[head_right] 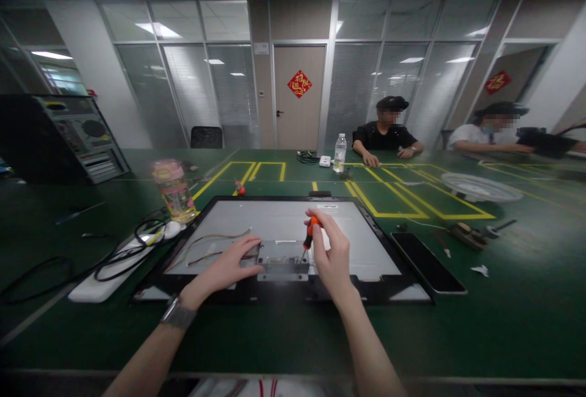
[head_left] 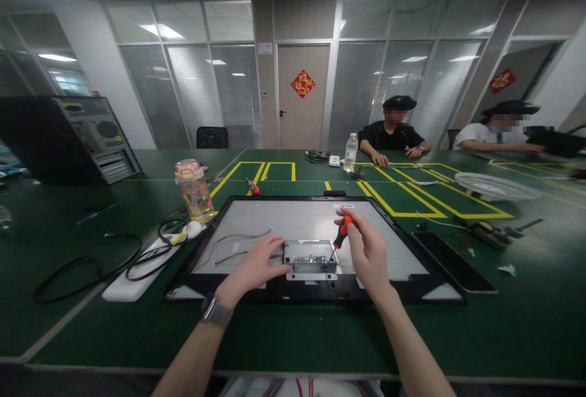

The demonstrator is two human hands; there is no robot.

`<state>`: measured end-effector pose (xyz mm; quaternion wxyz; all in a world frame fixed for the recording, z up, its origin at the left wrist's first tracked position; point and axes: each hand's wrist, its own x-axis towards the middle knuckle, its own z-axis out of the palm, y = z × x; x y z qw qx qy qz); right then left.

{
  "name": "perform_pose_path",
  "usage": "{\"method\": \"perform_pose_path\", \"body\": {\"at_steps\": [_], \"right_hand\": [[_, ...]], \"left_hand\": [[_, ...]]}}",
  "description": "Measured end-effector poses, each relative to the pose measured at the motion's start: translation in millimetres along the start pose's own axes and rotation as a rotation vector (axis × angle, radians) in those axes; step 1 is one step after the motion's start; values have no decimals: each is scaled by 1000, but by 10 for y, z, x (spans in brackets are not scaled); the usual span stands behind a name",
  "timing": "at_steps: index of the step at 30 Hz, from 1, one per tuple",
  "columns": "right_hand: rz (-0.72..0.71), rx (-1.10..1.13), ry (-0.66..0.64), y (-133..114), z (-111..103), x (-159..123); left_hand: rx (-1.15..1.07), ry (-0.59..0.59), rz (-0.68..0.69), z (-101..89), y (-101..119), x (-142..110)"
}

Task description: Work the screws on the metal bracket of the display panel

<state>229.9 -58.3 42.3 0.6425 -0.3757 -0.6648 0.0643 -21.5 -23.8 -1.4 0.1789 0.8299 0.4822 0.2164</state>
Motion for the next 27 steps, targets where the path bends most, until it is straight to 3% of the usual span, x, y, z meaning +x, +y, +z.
{"method": "perform_pose_path", "body": {"at_steps": [5, 12, 16, 22, 27], "right_hand": [[21, -40, 51, 5, -39, -18], [195, 176, 50, 58, -38, -20], [191, 162, 118, 76, -47, -12], [219, 234, 47, 38, -51, -26], [211, 195, 134, 107, -39, -15]], "left_hand": [[-7, 6, 3, -2, 4, 1], [7, -21, -16, -18, 13, -1], [18, -14, -10, -14, 13, -2], [28, -13, 0, -10, 15, 0], [12, -13, -2, -19, 23, 2]]}}
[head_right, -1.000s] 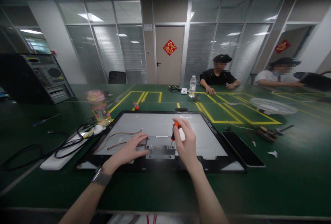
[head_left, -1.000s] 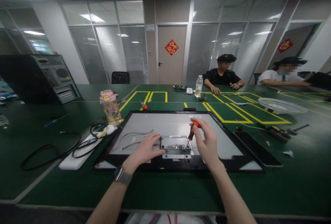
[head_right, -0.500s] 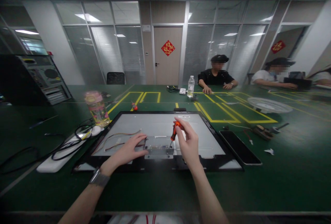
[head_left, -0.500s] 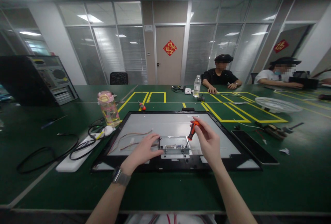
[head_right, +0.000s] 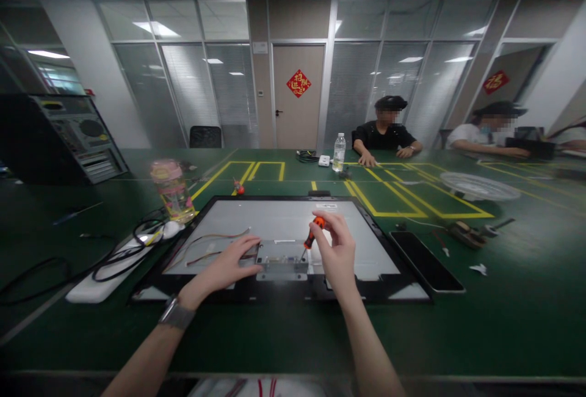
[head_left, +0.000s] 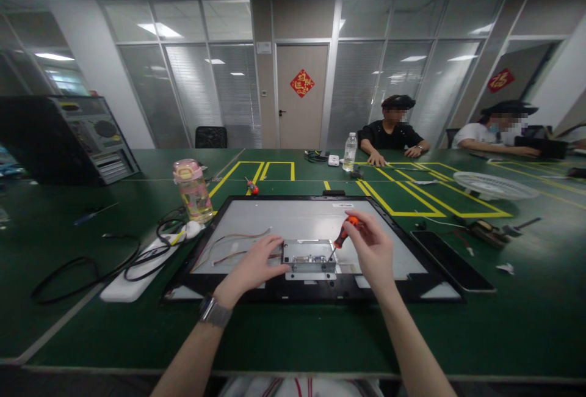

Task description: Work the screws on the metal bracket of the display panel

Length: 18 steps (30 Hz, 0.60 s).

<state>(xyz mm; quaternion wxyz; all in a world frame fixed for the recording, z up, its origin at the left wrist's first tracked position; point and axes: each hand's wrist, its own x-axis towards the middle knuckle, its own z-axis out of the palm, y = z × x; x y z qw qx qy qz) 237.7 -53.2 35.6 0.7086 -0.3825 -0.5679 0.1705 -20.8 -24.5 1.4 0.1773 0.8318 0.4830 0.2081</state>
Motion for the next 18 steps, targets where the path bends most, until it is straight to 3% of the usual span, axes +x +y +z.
{"method": "perform_pose_path", "body": {"at_steps": [5, 12, 18], "right_hand": [[-9, 5, 38, 4, -3, 6], [26, 62, -149, -106, 21, -24], [12, 84, -90, -77, 23, -20]], "left_hand": [[-13, 3, -1, -6, 8, -4], [-16, 21, 6, 12, -26, -6], [-10, 12, 10, 6, -8, -3]]}}
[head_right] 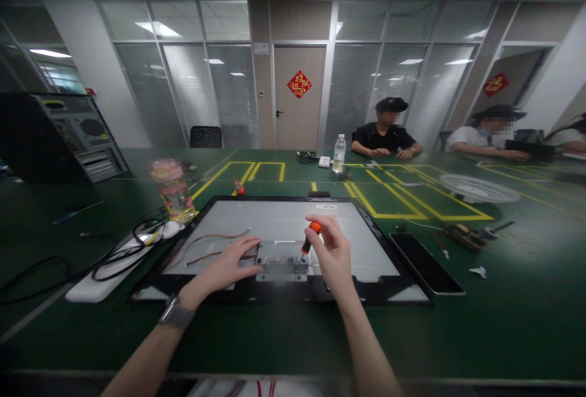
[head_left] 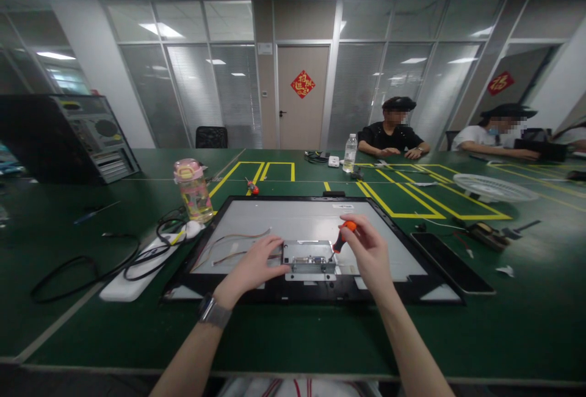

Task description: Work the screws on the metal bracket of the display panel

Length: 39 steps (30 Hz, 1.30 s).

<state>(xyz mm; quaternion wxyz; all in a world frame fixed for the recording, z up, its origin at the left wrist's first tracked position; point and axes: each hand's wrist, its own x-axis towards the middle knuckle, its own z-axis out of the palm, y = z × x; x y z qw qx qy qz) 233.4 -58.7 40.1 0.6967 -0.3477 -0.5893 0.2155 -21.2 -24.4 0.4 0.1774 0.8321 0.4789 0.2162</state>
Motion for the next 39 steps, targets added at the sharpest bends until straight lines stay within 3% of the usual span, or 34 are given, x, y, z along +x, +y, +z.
{"method": "perform_pose_path", "body": {"at_steps": [8, 19, 26, 31, 39], "right_hand": [[21, 31, -57, 1, -4, -9], [-28, -6, 48, 42, -9, -8], [25, 5, -88, -5, -9, -19], [-40, -39, -66, 23, 4, -20], [-4, -40, -120, 53, 2, -30]], "left_hand": [[-7, -2, -5, 6, -8, -2], [7, -7, -14, -10, 14, -11], [12, -20, -21, -8, 6, -5], [16, -9, -4, 10, -17, -2], [21, -3, -1, 6, -1, 3]]}}
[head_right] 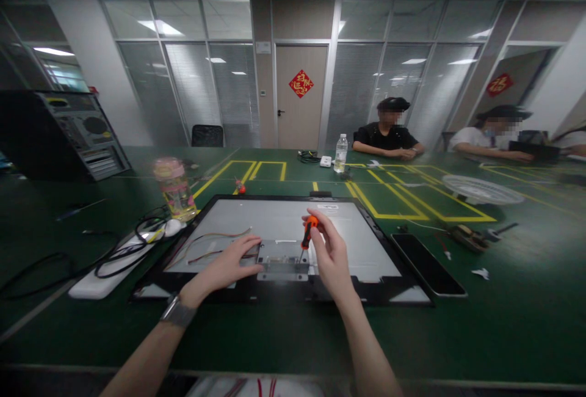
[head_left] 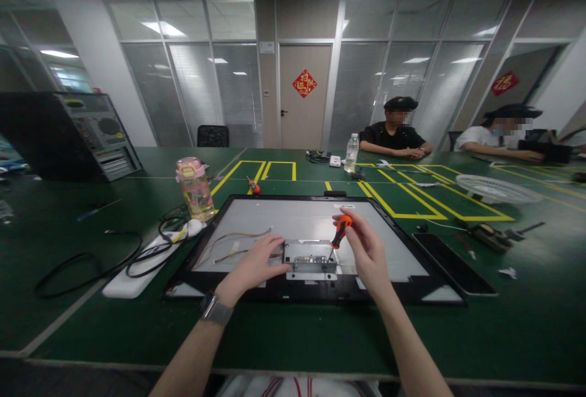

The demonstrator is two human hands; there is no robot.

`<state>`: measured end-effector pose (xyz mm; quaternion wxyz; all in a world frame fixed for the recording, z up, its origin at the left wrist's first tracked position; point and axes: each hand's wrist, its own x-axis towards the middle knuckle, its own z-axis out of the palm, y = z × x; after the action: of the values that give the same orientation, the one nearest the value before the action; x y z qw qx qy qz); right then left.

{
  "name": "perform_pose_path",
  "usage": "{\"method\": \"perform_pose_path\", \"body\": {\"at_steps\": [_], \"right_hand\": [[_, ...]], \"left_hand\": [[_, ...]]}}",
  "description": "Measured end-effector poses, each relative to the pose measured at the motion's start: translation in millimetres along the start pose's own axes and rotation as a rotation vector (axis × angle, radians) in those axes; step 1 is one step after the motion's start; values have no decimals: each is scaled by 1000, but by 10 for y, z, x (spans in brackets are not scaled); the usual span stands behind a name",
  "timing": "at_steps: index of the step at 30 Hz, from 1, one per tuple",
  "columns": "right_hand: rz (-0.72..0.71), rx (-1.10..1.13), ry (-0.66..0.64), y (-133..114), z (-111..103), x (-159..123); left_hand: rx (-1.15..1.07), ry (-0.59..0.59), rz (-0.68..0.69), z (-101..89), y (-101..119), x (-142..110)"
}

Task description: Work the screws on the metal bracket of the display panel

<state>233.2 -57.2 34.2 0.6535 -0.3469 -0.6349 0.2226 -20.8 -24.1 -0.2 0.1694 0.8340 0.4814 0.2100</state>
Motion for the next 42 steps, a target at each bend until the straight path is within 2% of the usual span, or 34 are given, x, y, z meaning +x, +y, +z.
{"method": "perform_pose_path", "body": {"at_steps": [4, 11, 16, 19, 22, 25, 29, 37, 42], "right_hand": [[-52, -88, 32, 19, 2, 1], [26, -32, -11, 9, 3, -8], [-38, -90, 33, 45, 8, 0], [-3, -109, 73, 51, 4, -2], [30, -104, 50, 47, 0, -5], [-1, -122, 13, 54, -1, -1], [-50, -188, 53, 71, -2, 7], [45, -63, -4, 35, 0, -14], [-55, -220, -20, 18, 4, -15]], "left_hand": [[-10, 10, 14, 8, -12, 0], [-8, -3, 0, -4, 0, -11], [-3, 10, 11, 13, -18, -5], [0, 0, 4, 9, -17, -6], [5, -9, 0, 8, -20, -3], [9, -4, 3, 20, -33, 5], [5, -6, -4, 29, -36, 7], [-14, -5, 0, 20, -39, -3], [-5, -3, -4, 21, -43, -8]]}}
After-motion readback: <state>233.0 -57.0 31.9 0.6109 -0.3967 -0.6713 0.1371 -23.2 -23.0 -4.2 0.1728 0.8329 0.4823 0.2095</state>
